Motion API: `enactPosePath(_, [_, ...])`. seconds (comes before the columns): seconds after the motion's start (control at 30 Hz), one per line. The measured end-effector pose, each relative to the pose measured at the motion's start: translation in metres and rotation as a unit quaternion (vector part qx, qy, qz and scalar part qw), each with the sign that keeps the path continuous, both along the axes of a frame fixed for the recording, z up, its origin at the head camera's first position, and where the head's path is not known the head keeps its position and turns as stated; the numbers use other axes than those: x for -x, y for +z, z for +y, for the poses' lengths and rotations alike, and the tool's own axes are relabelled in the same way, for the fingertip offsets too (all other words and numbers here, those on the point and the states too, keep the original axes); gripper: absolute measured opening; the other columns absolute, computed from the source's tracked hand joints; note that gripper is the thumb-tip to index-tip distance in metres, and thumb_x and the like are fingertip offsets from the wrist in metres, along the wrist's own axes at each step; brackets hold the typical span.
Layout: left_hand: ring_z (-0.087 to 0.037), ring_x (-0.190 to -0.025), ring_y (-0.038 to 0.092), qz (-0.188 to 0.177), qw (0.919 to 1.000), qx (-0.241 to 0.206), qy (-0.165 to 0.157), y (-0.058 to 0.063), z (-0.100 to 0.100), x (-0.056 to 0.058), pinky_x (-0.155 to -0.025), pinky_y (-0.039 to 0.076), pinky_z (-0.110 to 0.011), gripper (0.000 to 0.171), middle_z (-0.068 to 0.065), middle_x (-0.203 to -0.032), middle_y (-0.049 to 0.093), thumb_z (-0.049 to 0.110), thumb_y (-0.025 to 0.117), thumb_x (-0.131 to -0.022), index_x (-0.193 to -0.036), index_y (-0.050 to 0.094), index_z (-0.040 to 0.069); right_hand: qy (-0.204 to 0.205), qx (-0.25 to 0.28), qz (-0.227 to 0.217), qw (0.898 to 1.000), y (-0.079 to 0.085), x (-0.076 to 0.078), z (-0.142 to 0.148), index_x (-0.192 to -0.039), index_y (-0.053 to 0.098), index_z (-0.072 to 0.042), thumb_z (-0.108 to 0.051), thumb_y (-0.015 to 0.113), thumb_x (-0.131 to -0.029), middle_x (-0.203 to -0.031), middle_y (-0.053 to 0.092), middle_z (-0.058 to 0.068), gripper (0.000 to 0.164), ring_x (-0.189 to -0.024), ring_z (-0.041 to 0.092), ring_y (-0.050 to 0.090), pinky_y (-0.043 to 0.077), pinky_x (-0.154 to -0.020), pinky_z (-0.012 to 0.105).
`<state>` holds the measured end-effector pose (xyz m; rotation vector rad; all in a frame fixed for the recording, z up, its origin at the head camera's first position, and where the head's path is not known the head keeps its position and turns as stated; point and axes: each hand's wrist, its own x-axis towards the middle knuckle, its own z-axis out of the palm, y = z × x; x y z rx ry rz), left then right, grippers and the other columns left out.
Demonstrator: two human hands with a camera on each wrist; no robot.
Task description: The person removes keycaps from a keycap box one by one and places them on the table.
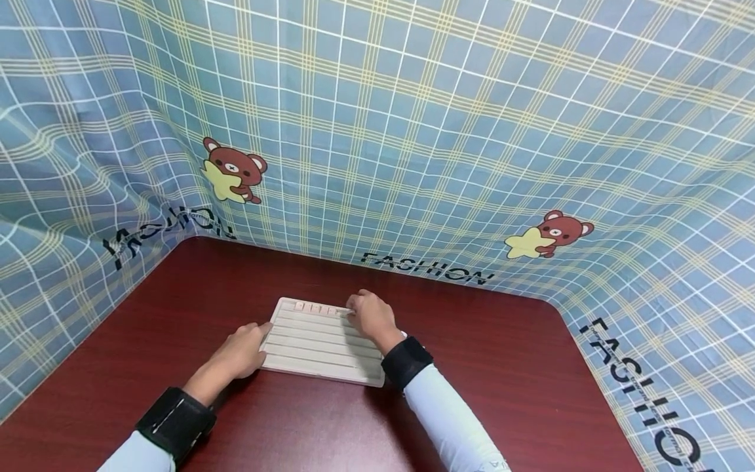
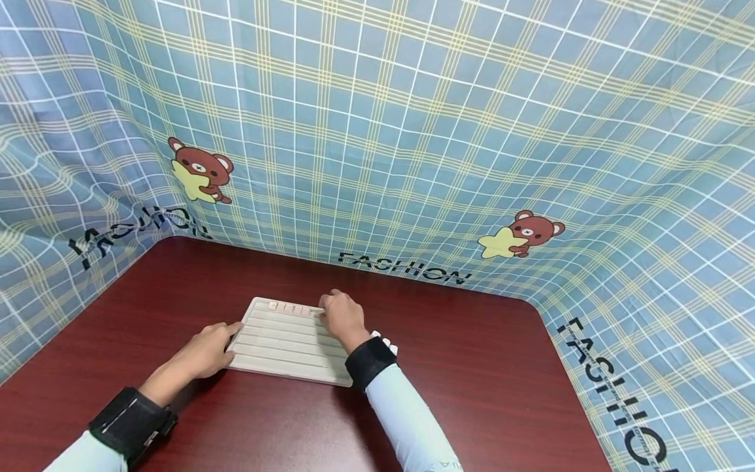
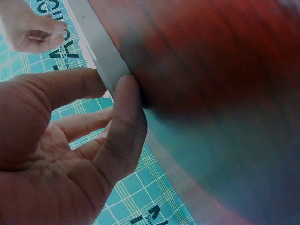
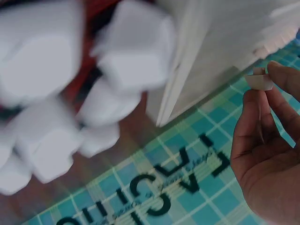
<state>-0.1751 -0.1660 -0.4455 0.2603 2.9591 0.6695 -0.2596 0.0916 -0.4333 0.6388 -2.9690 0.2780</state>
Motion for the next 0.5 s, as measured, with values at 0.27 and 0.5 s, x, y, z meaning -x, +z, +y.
enactPosePath(0.27, [-0.045, -0.101, 0.063, 0.008, 0.9999, 0.008, -0.007, 0.0, -0.002, 0.0, -0.079, 0.053, -0.053, 0.055, -0.032, -0.114, 0.058, 0.001, 0.065, -0.081, -0.133, 0.051, -0.011, 0.002, 0.034, 0.046, 0.998, 0.003, -0.01, 0.047, -0.104, 0.074, -0.012, -0.019, 0.074, -0.086, -0.095, 0.066, 0.004, 0.019, -0.082, 0.017, 0.067, 0.053, -0.062, 0.03])
enactPosePath(0.5, [-0.045, -0.101, 0.063, 0.011, 0.9998, 0.009, -0.011, -0.001, -0.001, 0.002, -0.08, 0.053, -0.052, 0.054, -0.033, -0.115, 0.057, 0.0, 0.064, -0.082, -0.133, 0.05, -0.012, -0.05, 0.048, 0.04, 0.997, -0.001, -0.011, 0.084, -0.101, 0.074, -0.012, -0.016, 0.075, -0.084, -0.092, 0.064, 0.003, 0.017, -0.078, 0.019, 0.067, 0.053, -0.058, 0.034])
